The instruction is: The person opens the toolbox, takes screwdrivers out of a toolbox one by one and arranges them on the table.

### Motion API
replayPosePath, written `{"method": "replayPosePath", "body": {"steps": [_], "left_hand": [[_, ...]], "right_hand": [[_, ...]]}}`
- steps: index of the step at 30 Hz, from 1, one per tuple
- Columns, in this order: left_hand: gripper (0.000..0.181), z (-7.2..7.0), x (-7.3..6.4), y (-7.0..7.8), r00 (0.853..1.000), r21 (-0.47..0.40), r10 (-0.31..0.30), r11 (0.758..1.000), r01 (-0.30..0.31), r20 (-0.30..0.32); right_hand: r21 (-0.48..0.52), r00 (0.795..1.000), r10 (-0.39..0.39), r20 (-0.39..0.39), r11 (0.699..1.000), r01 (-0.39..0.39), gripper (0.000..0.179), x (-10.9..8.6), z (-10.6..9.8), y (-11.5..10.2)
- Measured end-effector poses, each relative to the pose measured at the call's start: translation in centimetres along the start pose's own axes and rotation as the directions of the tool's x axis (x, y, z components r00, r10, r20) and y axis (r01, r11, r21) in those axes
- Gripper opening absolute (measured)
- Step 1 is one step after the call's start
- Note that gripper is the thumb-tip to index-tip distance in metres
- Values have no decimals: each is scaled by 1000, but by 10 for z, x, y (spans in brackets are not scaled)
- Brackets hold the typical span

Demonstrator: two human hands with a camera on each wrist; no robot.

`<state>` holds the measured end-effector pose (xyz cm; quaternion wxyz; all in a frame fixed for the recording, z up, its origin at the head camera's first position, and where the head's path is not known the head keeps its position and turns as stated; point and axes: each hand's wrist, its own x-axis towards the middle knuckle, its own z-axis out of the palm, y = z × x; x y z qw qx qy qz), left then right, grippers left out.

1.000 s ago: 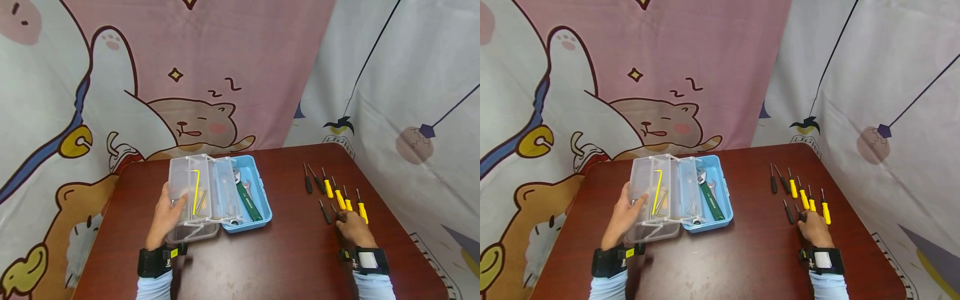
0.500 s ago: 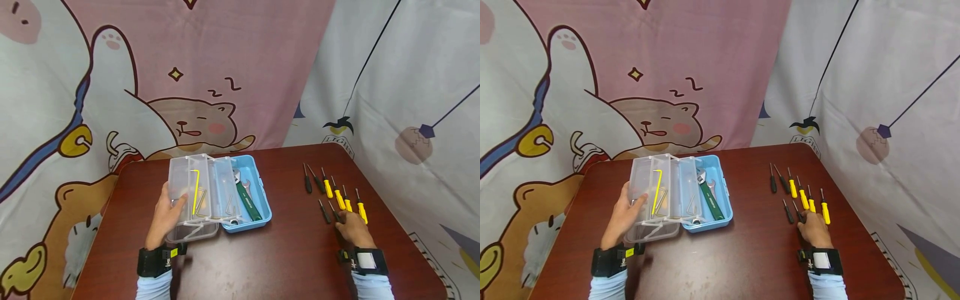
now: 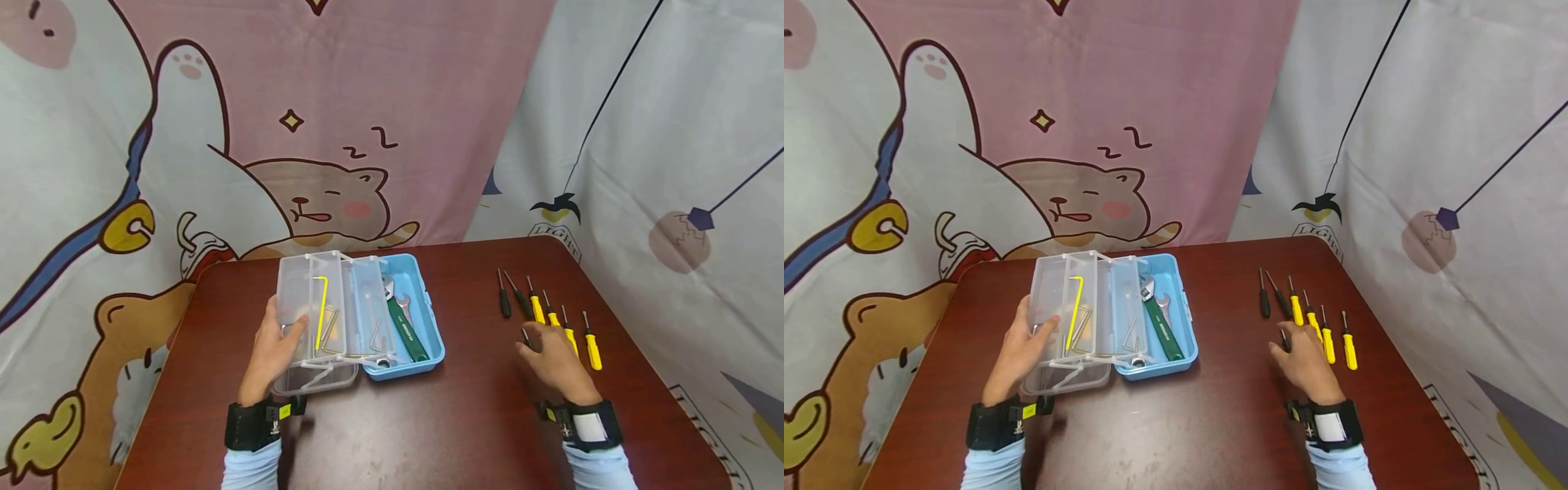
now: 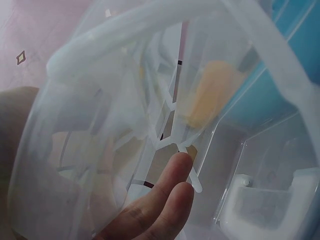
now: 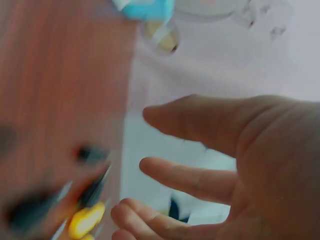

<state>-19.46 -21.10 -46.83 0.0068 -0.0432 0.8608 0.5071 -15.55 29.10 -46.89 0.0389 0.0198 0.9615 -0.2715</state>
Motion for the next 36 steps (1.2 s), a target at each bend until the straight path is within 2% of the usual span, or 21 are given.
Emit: {"method": "replayPosePath", "body": {"steps": [6, 9, 11, 13, 16, 20, 24, 27, 30, 36], "left_hand": [[80, 1, 0, 0, 1000, 5, -10, 1000, 10, -4], [81, 3, 0, 0, 1000, -4, -20, 1000, 20, 7], [82, 3, -1, 0, 1000, -14, -27, 1000, 27, 12], [82, 3, -2, 0, 999, -18, -32, 999, 32, 13], [82, 1, -1, 0, 1000, -14, -27, 1000, 27, 5], [84, 1, -1, 0, 1000, -6, -25, 1000, 25, 1], [84, 1, -2, 0, 999, -6, -39, 999, 39, 10], [83, 1, -2, 0, 999, -14, -38, 999, 38, 11], [82, 1, -1, 0, 1000, -20, -24, 1000, 24, 3], [84, -1, 0, -2, 1000, 7, -17, 1000, 17, -1]], "right_hand": [[86, 980, -199, -16, 976, 199, 54, 11, 7, -53], [111, 963, -268, 11, 958, 265, 58, 18, 17, -79], [121, 945, -322, 54, 942, 314, 62, 23, 24, -99], [127, 919, -377, 118, 923, 363, 66, 29, 30, -120], [138, 854, -474, 216, 880, 454, 70, 41, 38, -151], [157, 773, -552, 315, 833, 531, 73, 60, 50, -185], [200, 715, -578, 393, 813, 547, 73, 76, 64, -210], [203, 684, -583, 439, 806, 556, 74, 86, 77, -224], [170, 674, -575, 464, 804, 570, 78, 97, 89, -234], [77, 701, -534, 472, 817, 571, 96, 112, 108, -248]]}}
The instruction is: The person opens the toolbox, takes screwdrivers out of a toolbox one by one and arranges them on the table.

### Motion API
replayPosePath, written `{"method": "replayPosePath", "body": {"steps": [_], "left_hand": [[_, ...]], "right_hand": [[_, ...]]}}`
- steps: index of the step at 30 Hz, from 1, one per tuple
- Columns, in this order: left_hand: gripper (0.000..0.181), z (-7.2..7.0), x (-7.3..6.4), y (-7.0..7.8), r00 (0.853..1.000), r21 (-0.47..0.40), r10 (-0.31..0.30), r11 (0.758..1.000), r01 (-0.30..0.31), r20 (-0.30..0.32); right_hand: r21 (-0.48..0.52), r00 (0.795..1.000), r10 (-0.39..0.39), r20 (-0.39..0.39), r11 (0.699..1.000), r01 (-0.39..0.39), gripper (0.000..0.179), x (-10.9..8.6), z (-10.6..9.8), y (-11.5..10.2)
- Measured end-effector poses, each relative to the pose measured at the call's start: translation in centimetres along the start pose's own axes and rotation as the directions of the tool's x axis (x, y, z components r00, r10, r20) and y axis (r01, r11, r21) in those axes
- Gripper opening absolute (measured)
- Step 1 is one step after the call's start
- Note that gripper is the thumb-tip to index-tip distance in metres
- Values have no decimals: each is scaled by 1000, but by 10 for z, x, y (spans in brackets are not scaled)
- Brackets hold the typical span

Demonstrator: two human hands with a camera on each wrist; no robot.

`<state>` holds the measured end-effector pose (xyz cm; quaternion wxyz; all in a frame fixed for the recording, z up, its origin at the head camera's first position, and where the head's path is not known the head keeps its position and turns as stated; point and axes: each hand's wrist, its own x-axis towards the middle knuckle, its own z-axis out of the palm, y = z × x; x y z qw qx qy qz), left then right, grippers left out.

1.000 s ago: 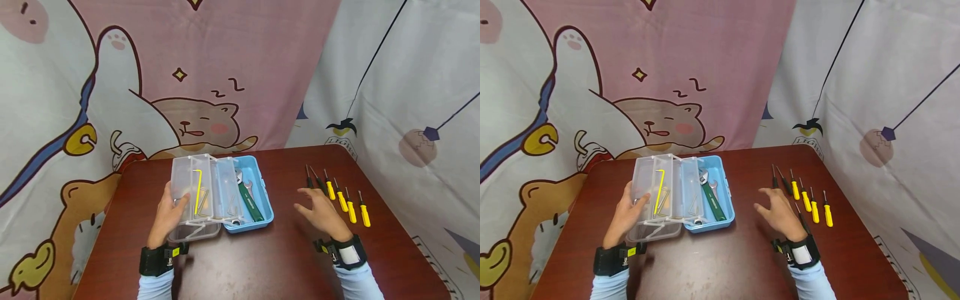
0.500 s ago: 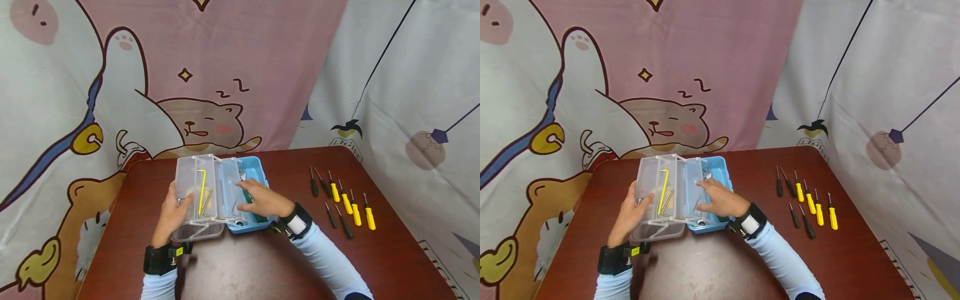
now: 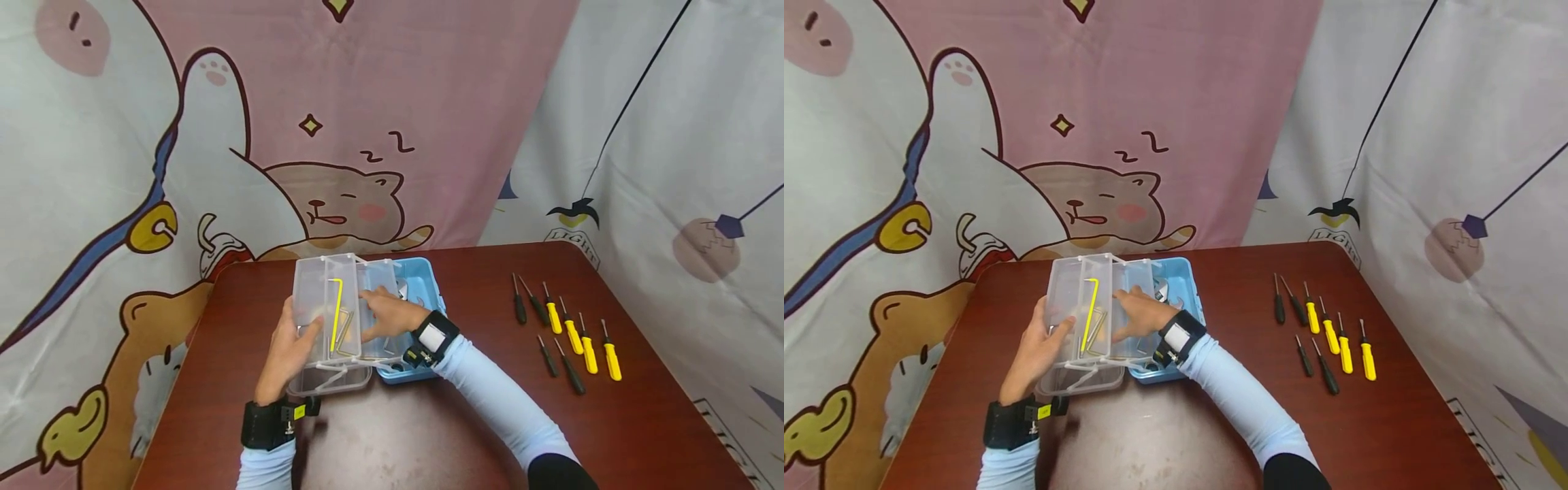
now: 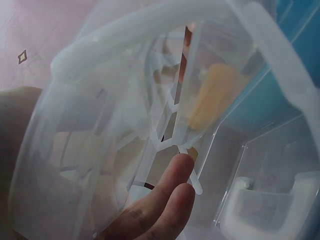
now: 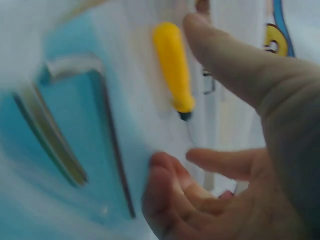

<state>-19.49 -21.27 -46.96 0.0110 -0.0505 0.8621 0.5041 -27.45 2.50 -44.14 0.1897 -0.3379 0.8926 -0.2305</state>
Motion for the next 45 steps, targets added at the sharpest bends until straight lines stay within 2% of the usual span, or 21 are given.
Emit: {"method": "replayPosePath", "body": {"steps": [4, 12, 15, 18, 22, 26, 31, 34, 39, 42, 45], "left_hand": [[82, -2, -1, 1, 1000, 5, -5, 1000, 5, -11], [77, -3, -1, 2, 999, -2, 23, 1000, -23, -24], [75, -2, -2, 1, 999, -8, 30, 1000, -30, -44], [73, 1, -2, 0, 998, -15, 33, 999, -34, -52], [75, 5, -3, 0, 999, -11, 18, 1000, -19, -32], [77, 5, -4, -1, 1000, -4, 5, 1000, -5, -24], [77, 6, -3, 0, 1000, -1, 6, 1000, -6, -22], [77, 5, -4, 0, 1000, 10, 12, 1000, -12, -28], [75, 5, -3, 0, 999, 22, 18, 1000, -17, -37], [75, 6, -2, 1, 999, 20, 18, 1000, -17, -37], [76, 5, -3, 1, 999, 13, 12, 1000, -11, -32]], "right_hand": [[-54, 999, 25, 36, 998, -23, 101, 8, 3, -5], [-154, 994, 85, 66, 985, -74, 76, 12, 1, -21], [-184, 991, 110, 72, 978, -95, 74, 11, 0, -27], [-213, 982, 152, 112, 969, -126, 67, 9, -4, -30], [-248, 962, 232, 143, 950, -192, 61, 7, -12, -31], [-278, 962, 270, 52, 929, -245, 59, 8, -11, -34], [-352, 960, 252, -123, 893, -280, 40, 13, 5, -34], [-398, 968, 210, -139, 883, -249, 30, 15, 7, -34], [-428, 978, 190, -90, 879, -210, 23, 15, 1, -32], [-451, 966, 218, -140, 855, -258, 22, 13, -3, -31], [-473, 943, 228, -241, 821, -319, 36, 11, -6, -30]]}}
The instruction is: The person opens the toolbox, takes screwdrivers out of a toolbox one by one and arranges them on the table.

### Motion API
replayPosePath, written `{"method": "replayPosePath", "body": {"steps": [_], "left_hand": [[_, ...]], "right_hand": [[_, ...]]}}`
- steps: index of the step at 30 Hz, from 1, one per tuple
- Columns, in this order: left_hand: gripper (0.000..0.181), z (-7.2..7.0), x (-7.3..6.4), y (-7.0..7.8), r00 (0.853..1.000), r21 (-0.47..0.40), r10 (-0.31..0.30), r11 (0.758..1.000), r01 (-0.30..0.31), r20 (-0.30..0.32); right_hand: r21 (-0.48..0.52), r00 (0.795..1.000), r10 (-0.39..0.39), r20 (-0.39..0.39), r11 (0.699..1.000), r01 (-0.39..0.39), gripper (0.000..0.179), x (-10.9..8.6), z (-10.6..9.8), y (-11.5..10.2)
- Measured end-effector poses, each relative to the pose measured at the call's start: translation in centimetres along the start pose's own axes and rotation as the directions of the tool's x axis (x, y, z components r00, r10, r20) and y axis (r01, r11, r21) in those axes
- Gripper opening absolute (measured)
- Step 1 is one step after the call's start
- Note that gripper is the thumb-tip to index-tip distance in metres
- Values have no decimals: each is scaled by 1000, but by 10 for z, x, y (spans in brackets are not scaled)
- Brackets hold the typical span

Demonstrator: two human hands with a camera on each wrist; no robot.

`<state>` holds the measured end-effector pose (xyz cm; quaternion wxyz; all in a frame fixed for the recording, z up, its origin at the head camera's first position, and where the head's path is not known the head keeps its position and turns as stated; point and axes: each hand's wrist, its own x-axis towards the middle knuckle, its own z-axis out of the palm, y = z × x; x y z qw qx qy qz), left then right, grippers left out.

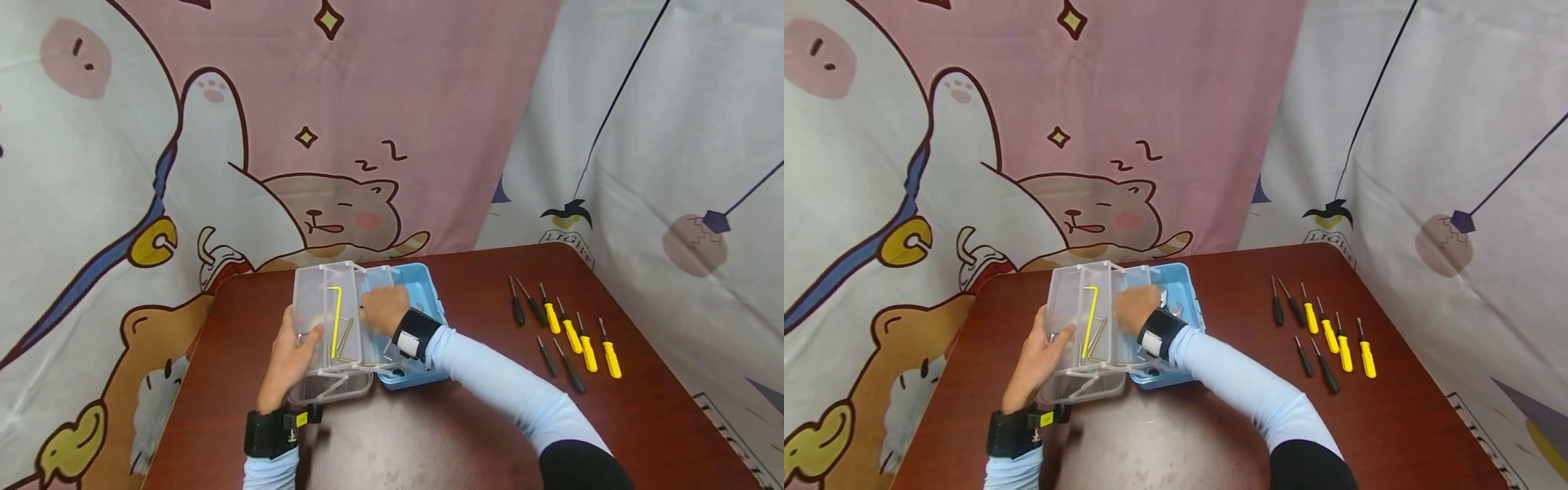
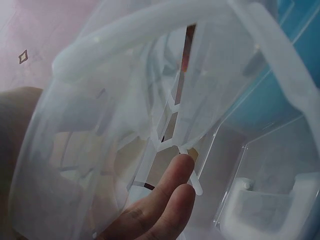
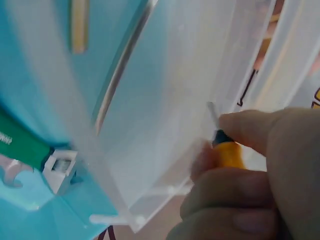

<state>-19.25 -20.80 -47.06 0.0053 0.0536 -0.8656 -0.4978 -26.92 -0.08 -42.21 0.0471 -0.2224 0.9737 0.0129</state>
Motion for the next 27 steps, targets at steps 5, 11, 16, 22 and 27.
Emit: {"method": "replayPosePath", "body": {"steps": [5, 11, 16, 22, 27], "left_hand": [[77, 0, 0, 1, 1000, -14, -7, 1000, 7, 18], [77, -1, 2, -1, 1000, -5, 6, 1000, -6, 17], [78, -2, 2, 0, 1000, -7, -3, 1000, 3, 29], [78, -3, 2, 1, 1000, -27, -7, 1000, 8, 31], [78, -1, 1, 3, 999, -37, -24, 999, 25, 40]], "right_hand": [[51, 993, 91, -72, 995, -87, 50, -9, -5, 21], [232, 983, 174, -48, 960, -159, 62, -27, -15, 58], [331, 965, 244, -94, 922, -201, 66, -47, -15, 90], [402, 938, 326, -119, 879, -255, 59, -75, -10, 126], [447, 923, 377, -77, 840, -306, 57, -106, 3, 158]]}}
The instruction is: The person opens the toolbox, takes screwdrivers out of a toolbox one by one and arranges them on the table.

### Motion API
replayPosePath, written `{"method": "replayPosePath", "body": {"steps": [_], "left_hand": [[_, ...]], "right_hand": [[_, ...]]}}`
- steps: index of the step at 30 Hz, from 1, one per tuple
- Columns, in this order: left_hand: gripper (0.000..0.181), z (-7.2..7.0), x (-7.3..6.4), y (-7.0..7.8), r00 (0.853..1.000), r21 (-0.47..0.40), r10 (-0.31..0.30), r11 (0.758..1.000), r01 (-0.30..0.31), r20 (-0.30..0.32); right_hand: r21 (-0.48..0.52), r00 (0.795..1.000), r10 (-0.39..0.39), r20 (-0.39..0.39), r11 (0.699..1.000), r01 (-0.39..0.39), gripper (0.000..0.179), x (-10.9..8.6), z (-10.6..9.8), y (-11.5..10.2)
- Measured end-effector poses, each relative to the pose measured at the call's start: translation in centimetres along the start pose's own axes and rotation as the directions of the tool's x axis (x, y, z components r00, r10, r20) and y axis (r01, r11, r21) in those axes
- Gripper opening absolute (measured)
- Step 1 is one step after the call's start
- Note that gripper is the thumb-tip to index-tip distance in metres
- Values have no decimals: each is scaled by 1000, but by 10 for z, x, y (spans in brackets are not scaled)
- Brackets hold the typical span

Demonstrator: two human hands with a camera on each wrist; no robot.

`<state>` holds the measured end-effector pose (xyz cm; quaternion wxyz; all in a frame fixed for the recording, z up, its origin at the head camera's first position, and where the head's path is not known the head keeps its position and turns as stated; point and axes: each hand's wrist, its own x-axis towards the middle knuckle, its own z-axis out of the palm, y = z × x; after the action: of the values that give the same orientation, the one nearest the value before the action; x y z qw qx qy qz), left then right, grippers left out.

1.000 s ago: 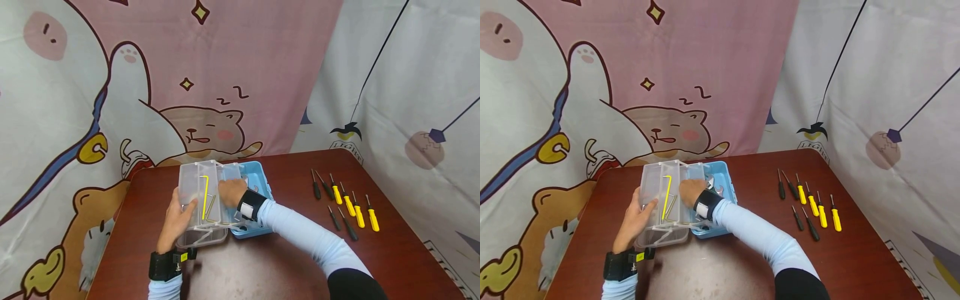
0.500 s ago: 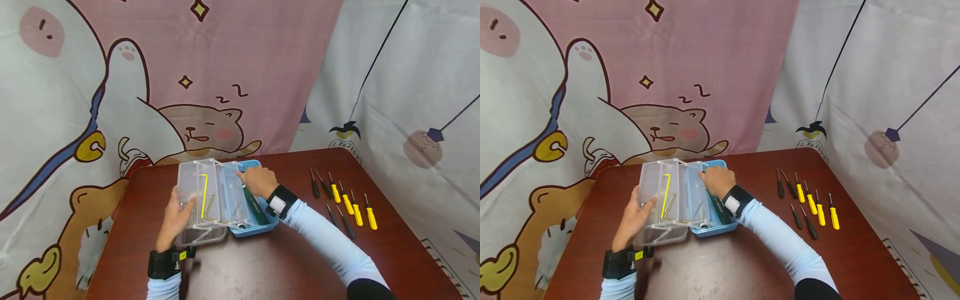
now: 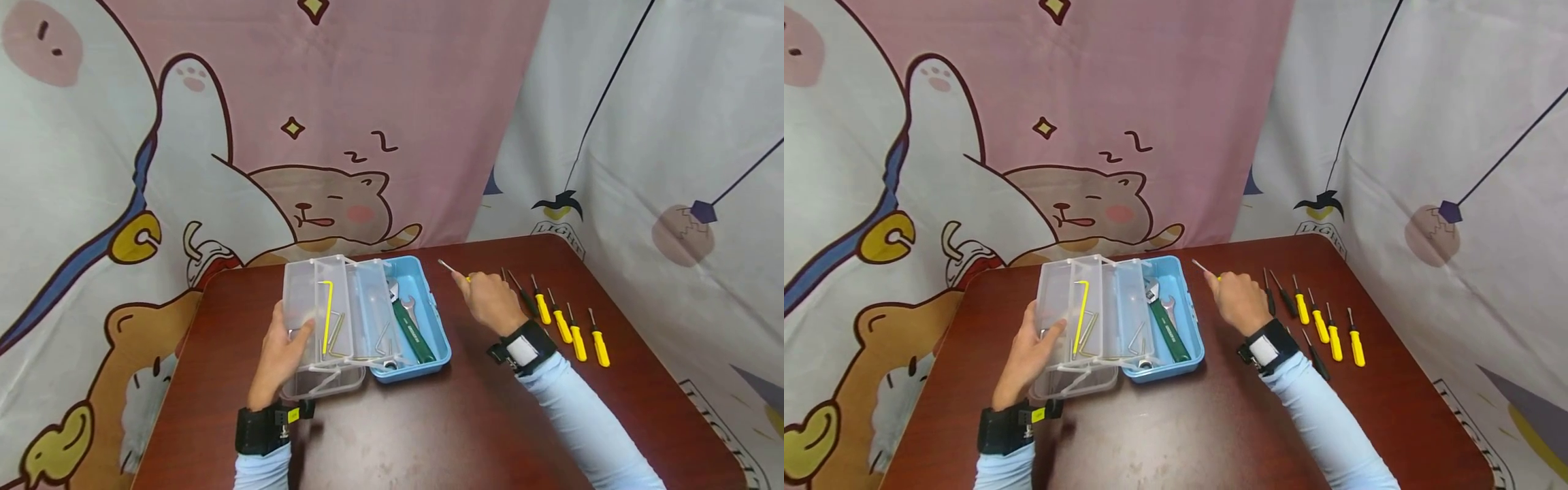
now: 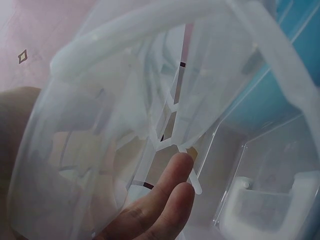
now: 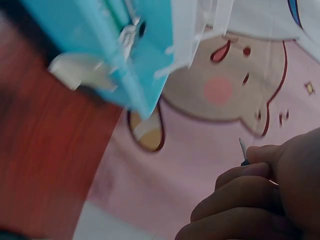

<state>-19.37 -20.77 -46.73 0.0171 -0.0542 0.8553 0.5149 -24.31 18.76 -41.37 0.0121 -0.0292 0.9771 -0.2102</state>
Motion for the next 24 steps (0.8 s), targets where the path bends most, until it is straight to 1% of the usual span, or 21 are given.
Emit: {"method": "replayPosePath", "body": {"steps": [4, 7, 12, 15, 17, 19, 22, 24], "left_hand": [[77, 1, 0, 1, 1000, 0, 9, 1000, -9, -1], [78, 0, 0, 2, 1000, -4, 6, 1000, -6, -1], [80, -2, -1, 0, 1000, -12, 0, 1000, 1, 8], [81, -2, -1, 0, 1000, -10, 3, 1000, -3, 14], [82, -2, 0, -1, 1000, -7, 1, 1000, -1, 15], [83, -2, 0, 0, 1000, -5, -6, 1000, 6, 15], [83, -1, 1, 0, 1000, 1, -11, 1000, 11, 14], [82, -1, 1, 0, 1000, 3, -12, 1000, 12, 14]], "right_hand": [[-15, 998, 59, -16, 998, -59, 60, -14, -9, 34], [-33, 994, 102, -34, 994, -103, 66, -26, -14, 58], [-37, 978, 206, -9, 978, -206, 77, -47, -17, 100], [-31, 958, 287, 24, 958, -287, 84, -60, -18, 125], [-27, 944, 327, 43, 945, -326, 83, -68, -18, 142], [-24, 923, 376, 85, 926, -376, 82, -76, -20, 156], [-32, 904, 413, 113, 910, -412, 78, -86, -19, 173], [-47, 897, 425, 124, 905, -423, 80, -92, -16, 182]]}}
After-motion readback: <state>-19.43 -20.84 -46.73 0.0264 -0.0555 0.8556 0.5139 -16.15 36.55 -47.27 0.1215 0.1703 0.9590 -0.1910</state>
